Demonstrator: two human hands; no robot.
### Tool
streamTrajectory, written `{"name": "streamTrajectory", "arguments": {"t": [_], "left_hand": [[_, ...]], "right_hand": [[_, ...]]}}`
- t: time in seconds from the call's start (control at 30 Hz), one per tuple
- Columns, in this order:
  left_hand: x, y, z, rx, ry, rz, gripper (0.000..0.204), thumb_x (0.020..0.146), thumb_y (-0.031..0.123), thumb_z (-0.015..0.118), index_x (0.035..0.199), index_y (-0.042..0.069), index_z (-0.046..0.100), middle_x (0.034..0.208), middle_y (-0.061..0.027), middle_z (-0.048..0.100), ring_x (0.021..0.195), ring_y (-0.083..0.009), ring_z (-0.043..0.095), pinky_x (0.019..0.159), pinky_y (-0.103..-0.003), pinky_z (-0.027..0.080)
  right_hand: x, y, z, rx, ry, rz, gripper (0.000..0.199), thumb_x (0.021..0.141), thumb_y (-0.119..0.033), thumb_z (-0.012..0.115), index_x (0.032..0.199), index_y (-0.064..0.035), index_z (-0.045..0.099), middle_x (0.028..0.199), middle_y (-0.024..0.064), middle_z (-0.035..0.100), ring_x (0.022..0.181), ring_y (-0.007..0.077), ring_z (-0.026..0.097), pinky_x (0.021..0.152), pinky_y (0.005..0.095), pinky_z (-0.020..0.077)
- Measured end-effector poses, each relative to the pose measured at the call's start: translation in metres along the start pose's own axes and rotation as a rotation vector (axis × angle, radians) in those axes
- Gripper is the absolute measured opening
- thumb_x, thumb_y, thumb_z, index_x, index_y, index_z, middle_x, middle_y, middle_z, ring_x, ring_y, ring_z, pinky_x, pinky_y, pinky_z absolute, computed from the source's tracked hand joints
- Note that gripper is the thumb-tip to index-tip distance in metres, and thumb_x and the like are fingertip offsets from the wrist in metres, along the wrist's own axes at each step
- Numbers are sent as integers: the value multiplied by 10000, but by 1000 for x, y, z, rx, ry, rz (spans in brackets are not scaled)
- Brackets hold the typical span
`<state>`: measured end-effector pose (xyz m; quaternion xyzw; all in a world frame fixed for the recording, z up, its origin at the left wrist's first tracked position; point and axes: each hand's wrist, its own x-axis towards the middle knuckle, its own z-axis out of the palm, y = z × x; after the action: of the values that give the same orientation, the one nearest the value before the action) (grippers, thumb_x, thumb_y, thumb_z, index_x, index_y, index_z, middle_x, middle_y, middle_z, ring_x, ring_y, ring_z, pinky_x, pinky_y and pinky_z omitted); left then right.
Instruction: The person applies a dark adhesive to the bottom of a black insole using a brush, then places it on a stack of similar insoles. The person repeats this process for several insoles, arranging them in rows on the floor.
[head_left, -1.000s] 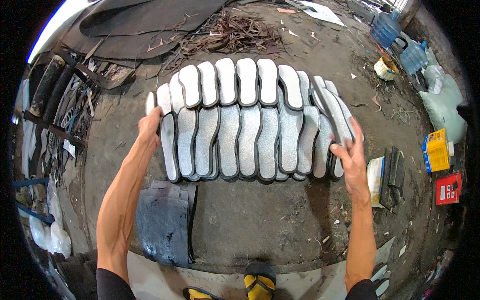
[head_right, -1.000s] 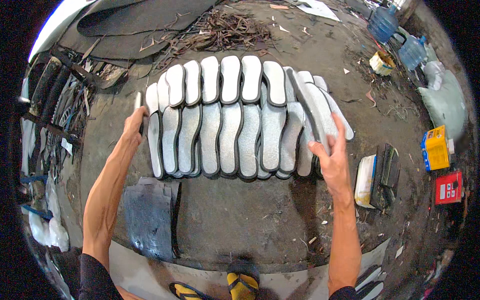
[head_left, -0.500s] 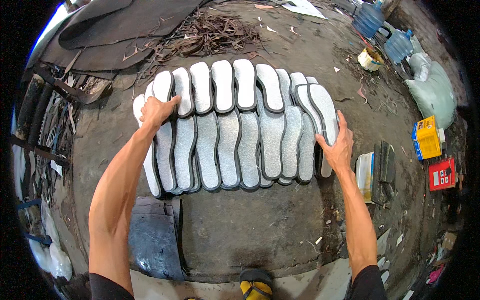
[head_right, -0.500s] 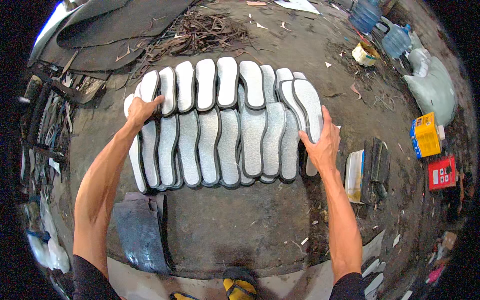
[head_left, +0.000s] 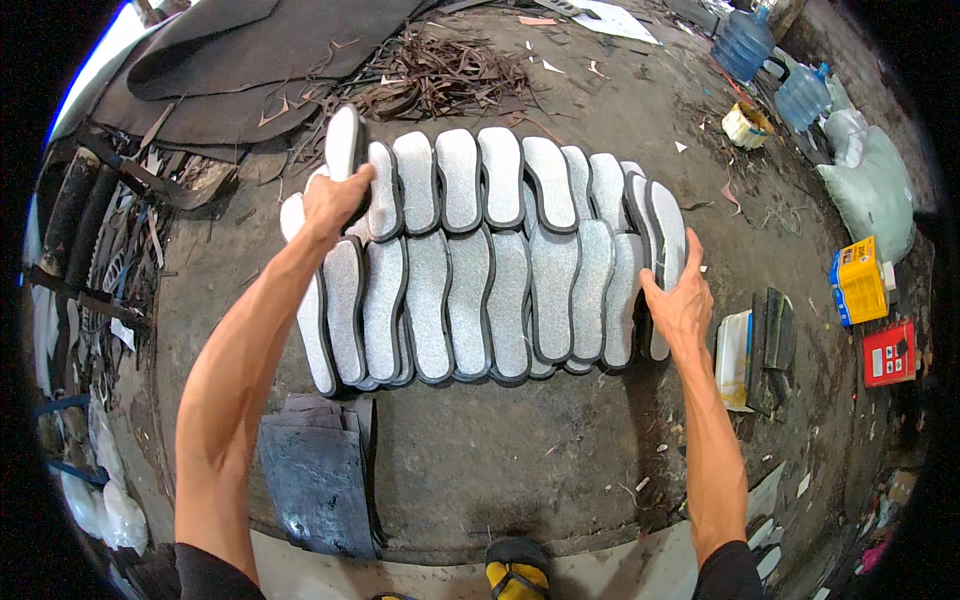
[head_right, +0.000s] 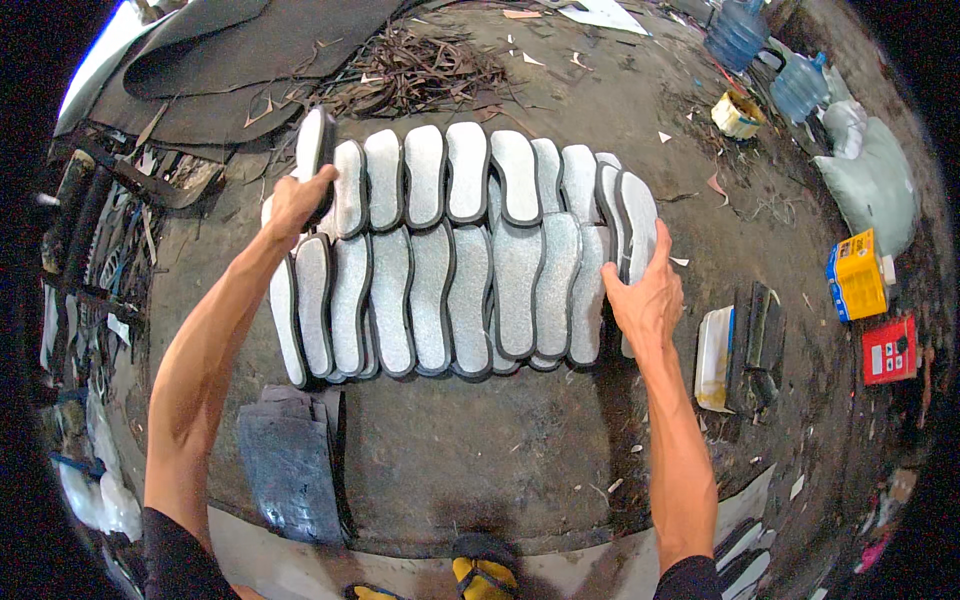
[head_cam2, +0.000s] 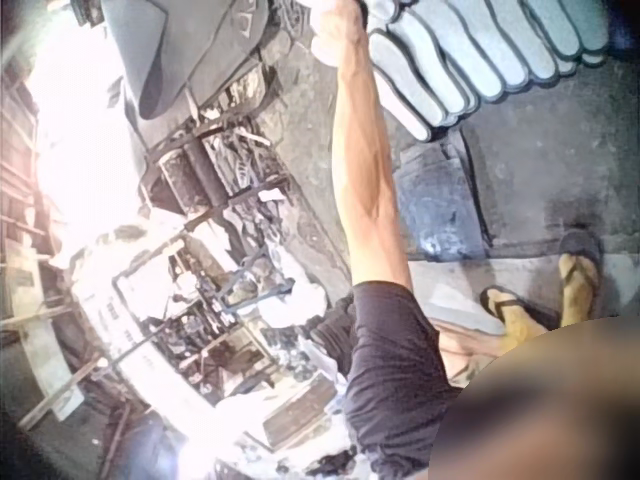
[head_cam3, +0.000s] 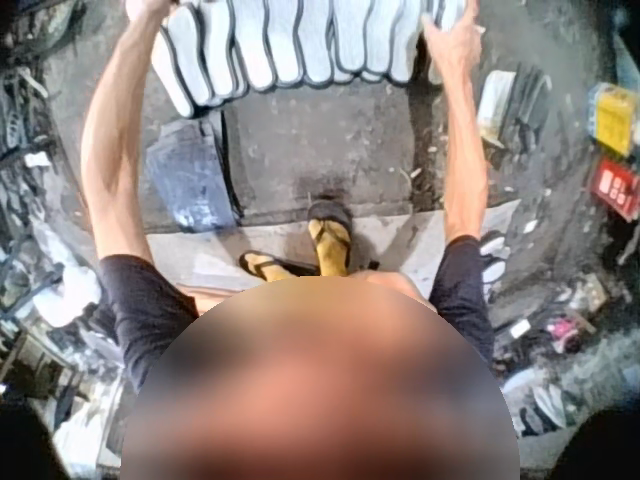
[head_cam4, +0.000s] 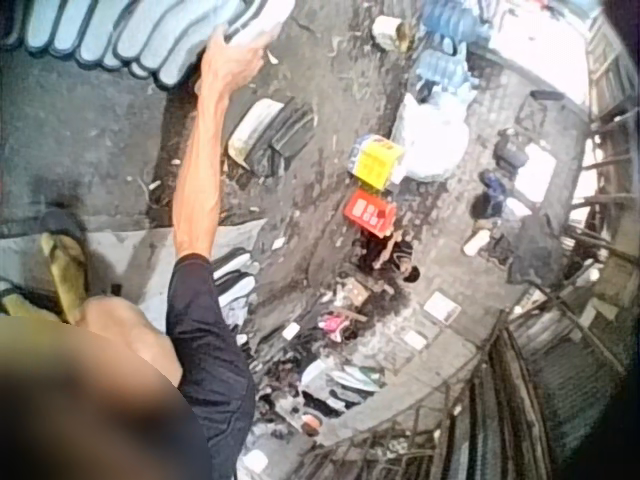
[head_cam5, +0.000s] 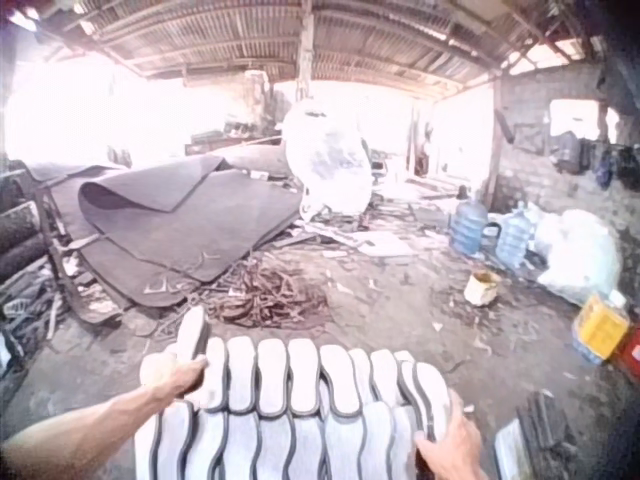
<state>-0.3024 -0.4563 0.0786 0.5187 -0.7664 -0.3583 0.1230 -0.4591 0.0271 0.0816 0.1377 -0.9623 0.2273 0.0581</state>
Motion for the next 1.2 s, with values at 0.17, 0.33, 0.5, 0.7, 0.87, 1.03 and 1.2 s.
{"name": "streamTrajectory", "arguments": {"t": [0.17,0.33,0.5,0.7,0.87,1.03,1.2], "left_hand": [[-5,11,55,113,16,-84,1046,845,765,740,1304,-174,704,1392,-345,695,1376,-416,652,1153,-474,499],[38,-22,56,-147,-42,-170,844,880,534,817,1375,-138,686,1294,-314,733,1210,-356,718,914,-481,580],[65,-41,41,-239,-258,-220,864,832,530,892,1380,-106,686,1315,-348,688,922,-306,723,652,-432,539],[57,-7,37,65,-418,-249,988,838,592,879,1531,-41,572,1587,-348,523,974,-317,677,781,-484,497],[40,12,50,79,-377,-170,948,828,618,874,1502,7,607,1596,-279,551,1216,-325,605,982,-543,425],[35,10,31,-300,-552,-193,910,817,644,869,1473,56,642,1605,-210,578,1458,-333,533,1182,-601,353],[18,31,3,-776,-466,-325,565,959,490,843,1320,72,720,1224,-123,790,1042,-225,759,974,-464,607]], "right_hand": [[-21,-7,-37,319,-76,240,870,961,-445,735,1672,-108,365,1152,268,758,1092,421,750,953,524,569],[-84,13,-54,1335,-222,330,761,1002,-358,654,1653,-56,400,1447,169,639,1312,278,655,1076,455,549],[-139,20,-43,1667,-464,388,754,993,-321,619,1651,-33,389,1529,127,599,1389,277,616,1205,469,489],[-175,4,-63,1132,-530,180,891,961,-358,697,1688,-20,307,1448,160,617,1288,222,634,1102,364,507],[-230,0,-83,555,-620,-63,1004,832,-264,876,1668,-48,364,1474,263,619,1246,382,673,1113,455,533],[-301,2,-33,211,-451,-474,953,792,-161,854,1653,-145,447,1579,302,485,1370,495,559,1147,550,492],[-326,11,-13,249,-408,-482,956,772,-115,853,1631,-98,433,1588,301,472,1381,513,559,1141,539,526]]}}
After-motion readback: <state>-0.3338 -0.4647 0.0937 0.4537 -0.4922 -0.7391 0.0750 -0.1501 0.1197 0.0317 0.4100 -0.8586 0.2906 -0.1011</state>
